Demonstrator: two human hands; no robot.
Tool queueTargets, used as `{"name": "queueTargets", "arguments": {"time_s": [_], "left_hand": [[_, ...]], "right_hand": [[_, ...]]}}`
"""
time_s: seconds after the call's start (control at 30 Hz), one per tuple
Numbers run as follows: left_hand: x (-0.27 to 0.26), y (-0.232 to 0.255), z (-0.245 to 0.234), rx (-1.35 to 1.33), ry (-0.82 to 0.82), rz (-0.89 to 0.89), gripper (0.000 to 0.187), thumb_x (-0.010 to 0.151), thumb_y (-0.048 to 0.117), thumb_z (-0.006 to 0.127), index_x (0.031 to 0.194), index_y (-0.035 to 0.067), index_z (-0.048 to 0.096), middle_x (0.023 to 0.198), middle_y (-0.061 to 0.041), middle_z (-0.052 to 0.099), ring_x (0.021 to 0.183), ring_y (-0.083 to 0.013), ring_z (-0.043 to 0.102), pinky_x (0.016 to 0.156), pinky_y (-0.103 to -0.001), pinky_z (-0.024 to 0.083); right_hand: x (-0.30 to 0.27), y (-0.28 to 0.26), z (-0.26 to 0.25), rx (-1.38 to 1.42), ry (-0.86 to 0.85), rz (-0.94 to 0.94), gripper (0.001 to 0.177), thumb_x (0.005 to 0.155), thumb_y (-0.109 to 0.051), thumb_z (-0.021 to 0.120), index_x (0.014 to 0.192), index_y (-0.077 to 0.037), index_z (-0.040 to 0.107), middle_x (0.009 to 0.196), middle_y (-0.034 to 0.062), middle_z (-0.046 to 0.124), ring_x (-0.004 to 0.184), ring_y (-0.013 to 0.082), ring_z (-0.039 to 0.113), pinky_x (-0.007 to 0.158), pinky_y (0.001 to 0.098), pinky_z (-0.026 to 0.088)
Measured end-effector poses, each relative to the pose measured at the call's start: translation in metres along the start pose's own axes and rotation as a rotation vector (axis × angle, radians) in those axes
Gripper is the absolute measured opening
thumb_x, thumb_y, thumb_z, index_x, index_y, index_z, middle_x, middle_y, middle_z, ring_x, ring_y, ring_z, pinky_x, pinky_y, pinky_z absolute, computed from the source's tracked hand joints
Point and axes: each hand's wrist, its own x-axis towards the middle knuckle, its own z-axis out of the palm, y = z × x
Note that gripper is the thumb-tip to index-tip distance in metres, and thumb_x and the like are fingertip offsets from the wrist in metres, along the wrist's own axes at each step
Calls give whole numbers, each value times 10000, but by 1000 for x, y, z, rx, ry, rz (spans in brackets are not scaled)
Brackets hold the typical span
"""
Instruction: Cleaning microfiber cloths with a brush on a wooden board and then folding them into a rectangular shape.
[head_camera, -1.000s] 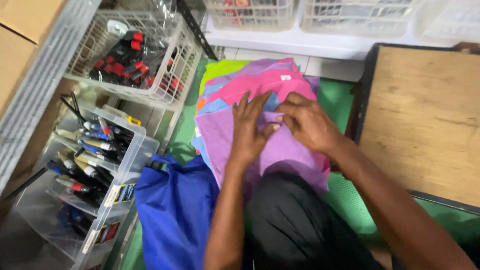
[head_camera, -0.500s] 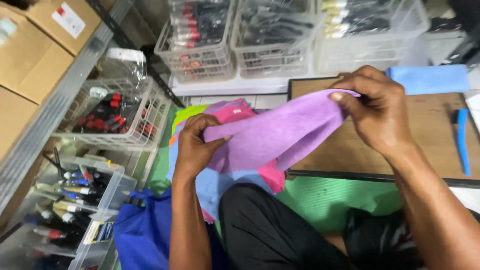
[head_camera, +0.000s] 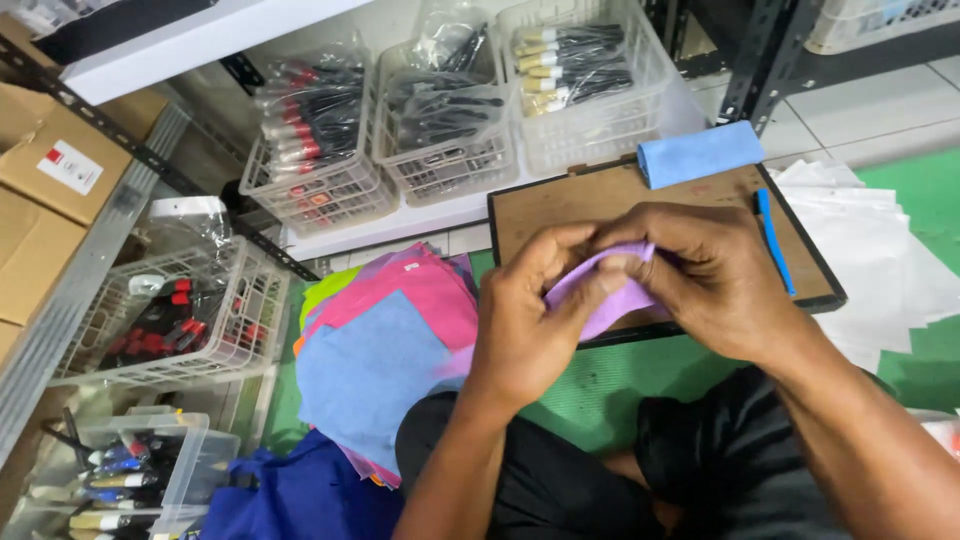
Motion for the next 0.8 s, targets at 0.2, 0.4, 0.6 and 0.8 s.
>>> {"name": "queueTargets", "arguments": {"time_s": [0.2,0.4,0.6,0.8], "left_hand": [[-13,15,13,-66,307,-6,60,892,-10,723,949,1,736,656,48,529,555,-49,377,497,-215,318],[-57,-21,14,-111,279,-132,87,882,2,718,969,2,733,622,61,513,523,-34,346,474,-207,282],[-71,-61,12,-154,154,-185,78,905,41,675,955,-18,687,739,-30,684,573,-86,525,546,-220,432],[-76,-120,11,-453,178,-278,94,953,8,637,1042,-19,647,705,23,555,591,-47,405,544,-204,317]], "right_hand": [[-67,39,-23,-91,-156,376,345,663,-92,864,995,-136,779,854,-57,716,635,102,600,584,251,473],[-167,81,-23,-105,-233,563,105,825,-200,732,872,-130,792,866,-61,806,720,113,703,657,290,541],[-210,77,-68,-130,137,796,155,877,-55,673,987,10,761,550,106,652,397,173,504,371,320,389],[-190,104,-114,-348,-188,975,141,658,-104,894,788,-70,938,476,100,946,275,200,773,311,309,585]]}}
